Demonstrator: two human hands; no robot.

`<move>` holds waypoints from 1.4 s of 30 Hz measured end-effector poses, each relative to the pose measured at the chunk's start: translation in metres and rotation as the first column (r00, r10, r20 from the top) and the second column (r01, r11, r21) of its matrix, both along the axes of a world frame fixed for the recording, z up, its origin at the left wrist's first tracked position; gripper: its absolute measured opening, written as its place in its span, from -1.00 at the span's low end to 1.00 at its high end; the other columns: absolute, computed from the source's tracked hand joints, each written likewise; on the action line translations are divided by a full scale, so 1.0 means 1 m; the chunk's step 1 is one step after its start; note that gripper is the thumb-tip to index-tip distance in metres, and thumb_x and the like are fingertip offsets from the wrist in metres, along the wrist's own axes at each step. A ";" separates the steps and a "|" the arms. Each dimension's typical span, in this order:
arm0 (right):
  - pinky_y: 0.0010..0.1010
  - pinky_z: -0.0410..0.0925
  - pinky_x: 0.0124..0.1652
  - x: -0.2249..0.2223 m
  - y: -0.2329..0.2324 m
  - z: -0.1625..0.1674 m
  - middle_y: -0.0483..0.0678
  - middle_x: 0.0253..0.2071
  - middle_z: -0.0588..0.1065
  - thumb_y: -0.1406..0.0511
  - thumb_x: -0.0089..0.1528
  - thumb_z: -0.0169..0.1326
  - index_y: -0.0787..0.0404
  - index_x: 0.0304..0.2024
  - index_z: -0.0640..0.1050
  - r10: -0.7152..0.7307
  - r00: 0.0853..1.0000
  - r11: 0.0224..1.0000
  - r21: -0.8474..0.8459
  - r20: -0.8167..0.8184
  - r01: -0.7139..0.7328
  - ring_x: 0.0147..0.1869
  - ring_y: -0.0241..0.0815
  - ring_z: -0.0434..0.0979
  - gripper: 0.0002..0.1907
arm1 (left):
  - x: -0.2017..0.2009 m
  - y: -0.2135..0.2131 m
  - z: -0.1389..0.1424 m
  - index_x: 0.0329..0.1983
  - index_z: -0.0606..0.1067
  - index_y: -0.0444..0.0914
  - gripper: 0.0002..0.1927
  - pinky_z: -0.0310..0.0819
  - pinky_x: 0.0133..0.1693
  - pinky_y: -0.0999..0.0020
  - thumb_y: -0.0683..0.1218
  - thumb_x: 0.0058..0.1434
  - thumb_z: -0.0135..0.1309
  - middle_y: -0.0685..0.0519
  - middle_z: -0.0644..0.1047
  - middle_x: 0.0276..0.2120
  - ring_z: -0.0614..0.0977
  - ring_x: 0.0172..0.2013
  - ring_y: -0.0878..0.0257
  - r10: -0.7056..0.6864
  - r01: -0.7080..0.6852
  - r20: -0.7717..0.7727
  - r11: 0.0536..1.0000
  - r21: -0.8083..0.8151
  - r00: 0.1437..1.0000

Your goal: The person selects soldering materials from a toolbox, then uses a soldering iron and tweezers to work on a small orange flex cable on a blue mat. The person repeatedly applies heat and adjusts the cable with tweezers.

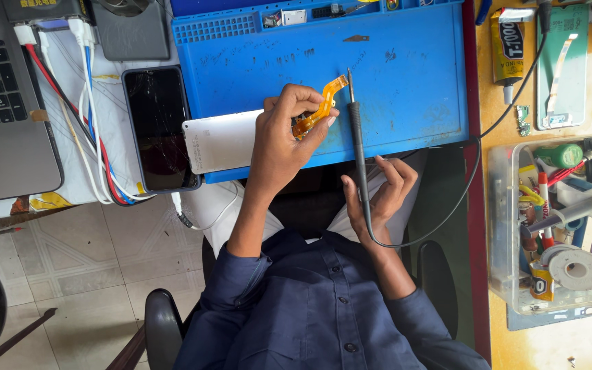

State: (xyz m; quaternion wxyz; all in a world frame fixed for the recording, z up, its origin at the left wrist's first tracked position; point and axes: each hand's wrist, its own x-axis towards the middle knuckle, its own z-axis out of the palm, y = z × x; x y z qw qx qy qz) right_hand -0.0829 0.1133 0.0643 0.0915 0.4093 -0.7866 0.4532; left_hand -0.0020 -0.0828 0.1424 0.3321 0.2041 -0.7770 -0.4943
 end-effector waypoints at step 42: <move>-0.56 0.24 -0.32 0.002 -0.016 -0.007 -0.09 -0.37 0.43 0.44 0.34 0.24 0.26 0.25 0.22 0.198 0.850 0.953 -0.299 0.488 -0.050 -0.34 -0.40 0.39 -0.44 | -0.008 -0.016 -0.022 0.08 0.21 -0.26 -0.73 0.32 -0.48 0.53 -0.08 0.52 0.01 0.01 0.70 -0.34 0.52 -0.54 0.43 0.078 -0.066 -0.055 0.979 0.194 0.995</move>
